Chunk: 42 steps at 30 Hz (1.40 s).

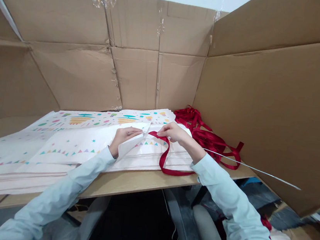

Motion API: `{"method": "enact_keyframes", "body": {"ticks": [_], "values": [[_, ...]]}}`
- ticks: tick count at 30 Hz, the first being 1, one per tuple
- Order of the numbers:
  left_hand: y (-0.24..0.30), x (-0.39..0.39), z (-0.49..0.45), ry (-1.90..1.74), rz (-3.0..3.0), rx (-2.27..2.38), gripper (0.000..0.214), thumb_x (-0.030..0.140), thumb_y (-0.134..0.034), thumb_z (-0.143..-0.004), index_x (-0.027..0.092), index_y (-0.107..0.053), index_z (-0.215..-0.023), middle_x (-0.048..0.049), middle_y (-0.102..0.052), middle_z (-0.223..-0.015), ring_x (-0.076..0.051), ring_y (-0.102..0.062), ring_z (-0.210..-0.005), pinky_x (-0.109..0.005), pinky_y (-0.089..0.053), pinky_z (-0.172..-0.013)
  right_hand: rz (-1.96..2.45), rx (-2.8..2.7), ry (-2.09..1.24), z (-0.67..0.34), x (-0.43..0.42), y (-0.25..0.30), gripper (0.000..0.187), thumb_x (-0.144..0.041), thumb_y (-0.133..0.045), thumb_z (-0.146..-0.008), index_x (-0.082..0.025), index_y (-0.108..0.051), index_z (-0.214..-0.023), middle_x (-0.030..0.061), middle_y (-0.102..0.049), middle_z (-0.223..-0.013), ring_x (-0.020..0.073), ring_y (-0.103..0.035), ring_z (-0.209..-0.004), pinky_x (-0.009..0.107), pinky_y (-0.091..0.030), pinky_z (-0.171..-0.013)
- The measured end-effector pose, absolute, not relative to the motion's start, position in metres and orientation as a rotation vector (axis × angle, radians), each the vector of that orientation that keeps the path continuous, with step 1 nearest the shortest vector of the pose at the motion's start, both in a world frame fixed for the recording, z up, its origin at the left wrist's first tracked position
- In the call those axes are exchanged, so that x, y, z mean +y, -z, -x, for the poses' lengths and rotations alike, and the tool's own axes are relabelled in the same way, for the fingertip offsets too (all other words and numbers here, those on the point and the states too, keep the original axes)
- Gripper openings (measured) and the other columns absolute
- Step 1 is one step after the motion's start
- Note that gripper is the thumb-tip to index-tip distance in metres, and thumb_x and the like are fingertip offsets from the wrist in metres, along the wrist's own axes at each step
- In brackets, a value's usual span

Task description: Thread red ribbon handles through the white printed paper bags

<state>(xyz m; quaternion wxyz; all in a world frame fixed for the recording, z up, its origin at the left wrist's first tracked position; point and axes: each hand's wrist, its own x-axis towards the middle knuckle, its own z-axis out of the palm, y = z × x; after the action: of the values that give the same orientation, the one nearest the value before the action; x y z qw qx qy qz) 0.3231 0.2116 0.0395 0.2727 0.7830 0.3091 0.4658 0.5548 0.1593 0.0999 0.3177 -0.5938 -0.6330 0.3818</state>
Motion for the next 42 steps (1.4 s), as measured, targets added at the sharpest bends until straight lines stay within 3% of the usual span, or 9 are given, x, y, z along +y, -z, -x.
{"method": "enact_keyframes", "body": {"ticks": [15,20,23,25,29,35,42], "values": [[-0.040,0.210,-0.332,-1.150,-2.441,0.833,0.023,0.035,-0.057,-0.088,0.021,-0.075,-0.093,-0.0051,-0.072,-0.102,-0.021,-0.066,-0.099,-0.040,-0.044,-0.100,1.424,-1.854,-1.188,-0.533,0.188,-0.091,0.021,-0.032,-0.069,-0.065,-0.012,-0.070,-0.071,-0.0010,-0.054,-0.053,0.0060,-0.040,-0.044,0.021,-0.027,-0.041],[-0.047,0.197,-0.319,-0.948,-2.785,1.033,0.033,0.038,-0.051,-0.092,0.023,-0.066,-0.117,-0.0071,-0.060,-0.128,-0.028,-0.049,-0.125,-0.055,-0.027,-0.110,1.391,-1.864,-1.222,-0.538,0.194,-0.090,0.018,-0.024,-0.068,-0.066,-0.012,-0.071,-0.079,-0.0009,-0.058,-0.056,0.0075,-0.046,-0.047,0.021,-0.034,-0.046],[-0.045,0.189,-0.311,-0.689,-2.888,1.073,0.047,0.041,-0.044,-0.094,0.023,-0.049,-0.137,-0.0087,-0.046,-0.142,-0.031,-0.036,-0.135,-0.060,-0.022,-0.109,1.433,-1.823,-1.125,-0.536,0.200,-0.087,0.014,-0.016,-0.068,-0.065,-0.013,-0.066,-0.079,-0.0003,-0.061,-0.061,0.0089,-0.051,-0.052,0.021,-0.038,-0.049],[-0.041,0.186,-0.310,-0.602,-2.938,1.056,0.048,0.041,-0.040,-0.096,0.024,-0.044,-0.140,-0.0089,-0.043,-0.145,-0.031,-0.033,-0.137,-0.060,-0.021,-0.110,1.522,-1.791,-1.037,-0.529,0.205,-0.086,0.018,-0.012,-0.068,-0.064,-0.015,-0.061,-0.079,-0.0007,-0.062,-0.063,0.0105,-0.055,-0.056,0.021,-0.040,-0.051],[-0.036,0.185,-0.315,-0.655,-3.013,1.122,0.039,0.036,-0.039,-0.096,0.028,-0.053,-0.132,-0.0088,-0.047,-0.141,-0.033,-0.036,-0.134,-0.063,-0.023,-0.107,1.681,-1.869,-0.745,-0.512,0.215,-0.085,0.025,-0.012,-0.073,-0.060,-0.017,-0.059,-0.080,-0.0015,-0.063,-0.067,0.0125,-0.059,-0.063,0.021,-0.041,-0.054],[-0.036,0.185,-0.327,-0.725,-3.048,1.276,0.036,0.035,-0.041,-0.094,0.025,-0.057,-0.124,-0.0128,-0.056,-0.123,-0.031,-0.047,-0.117,-0.063,-0.031,-0.099,1.515,-2.071,-0.252,-0.509,0.215,-0.077,0.018,-0.013,-0.073,-0.064,-0.016,-0.063,-0.079,0.0005,-0.067,-0.075,0.0138,-0.060,-0.073,0.023,-0.042,-0.069],[-0.027,0.188,-0.327,-0.704,-3.118,1.277,0.034,0.033,-0.042,-0.093,0.029,-0.058,-0.123,-0.0128,-0.052,-0.128,-0.035,-0.039,-0.125,-0.070,-0.027,-0.097,1.338,-2.062,0.042,-0.543,0.192,-0.060,0.019,-0.033,-0.067,-0.079,-0.015,-0.063,-0.085,0.0068,-0.064,-0.088,0.0190,-0.056,-0.088,0.029,-0.040,-0.080]]}}
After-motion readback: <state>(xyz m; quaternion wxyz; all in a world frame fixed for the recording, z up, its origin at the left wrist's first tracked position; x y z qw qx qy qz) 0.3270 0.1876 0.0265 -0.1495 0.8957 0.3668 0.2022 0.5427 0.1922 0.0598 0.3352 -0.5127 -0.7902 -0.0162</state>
